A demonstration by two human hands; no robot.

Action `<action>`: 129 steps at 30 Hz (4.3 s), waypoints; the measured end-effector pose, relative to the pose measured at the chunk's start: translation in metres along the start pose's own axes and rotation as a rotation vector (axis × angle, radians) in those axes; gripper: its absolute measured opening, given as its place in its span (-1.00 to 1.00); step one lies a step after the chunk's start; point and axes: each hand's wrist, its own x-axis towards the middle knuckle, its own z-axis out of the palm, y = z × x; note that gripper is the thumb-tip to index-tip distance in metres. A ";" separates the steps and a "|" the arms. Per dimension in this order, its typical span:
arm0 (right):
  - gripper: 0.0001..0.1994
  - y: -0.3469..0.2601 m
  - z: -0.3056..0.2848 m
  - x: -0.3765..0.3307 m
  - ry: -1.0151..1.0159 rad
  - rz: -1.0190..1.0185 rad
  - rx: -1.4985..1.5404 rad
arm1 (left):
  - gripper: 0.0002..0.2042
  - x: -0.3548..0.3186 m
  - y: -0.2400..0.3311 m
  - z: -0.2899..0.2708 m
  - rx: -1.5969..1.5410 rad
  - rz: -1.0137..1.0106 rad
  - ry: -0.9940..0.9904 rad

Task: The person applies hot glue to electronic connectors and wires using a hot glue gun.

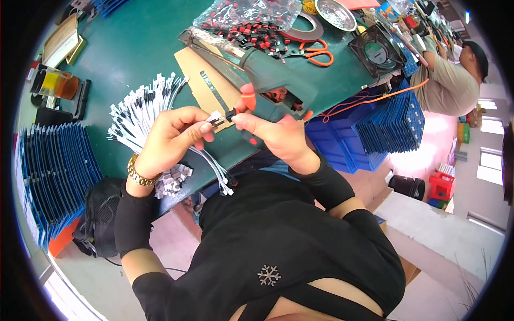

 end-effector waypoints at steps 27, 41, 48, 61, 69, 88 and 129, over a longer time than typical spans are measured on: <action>-0.60 0.007 -0.007 -0.003 -0.074 -0.023 0.004 | -0.92 0.003 0.009 0.024 -0.061 -0.101 0.094; -0.59 0.021 -0.007 -0.003 -0.159 -0.113 0.025 | -0.89 0.003 0.011 0.026 -0.154 -0.117 0.063; -0.58 0.008 -0.001 -0.008 -0.017 0.027 0.035 | -0.89 0.005 0.001 0.019 0.084 0.108 0.048; -0.57 0.012 0.003 -0.007 0.048 0.073 0.093 | -0.89 0.005 0.003 0.023 0.100 -0.055 0.060; -0.59 0.006 -0.006 -0.005 0.028 0.083 0.052 | -0.85 0.004 0.004 0.025 0.304 -0.021 0.091; -0.62 0.015 0.002 -0.015 -0.041 0.117 0.105 | -0.77 0.002 -0.009 0.032 0.222 0.117 0.188; -0.60 0.010 -0.004 -0.015 -0.042 0.188 0.263 | -0.90 -0.012 0.005 0.046 0.254 0.102 0.267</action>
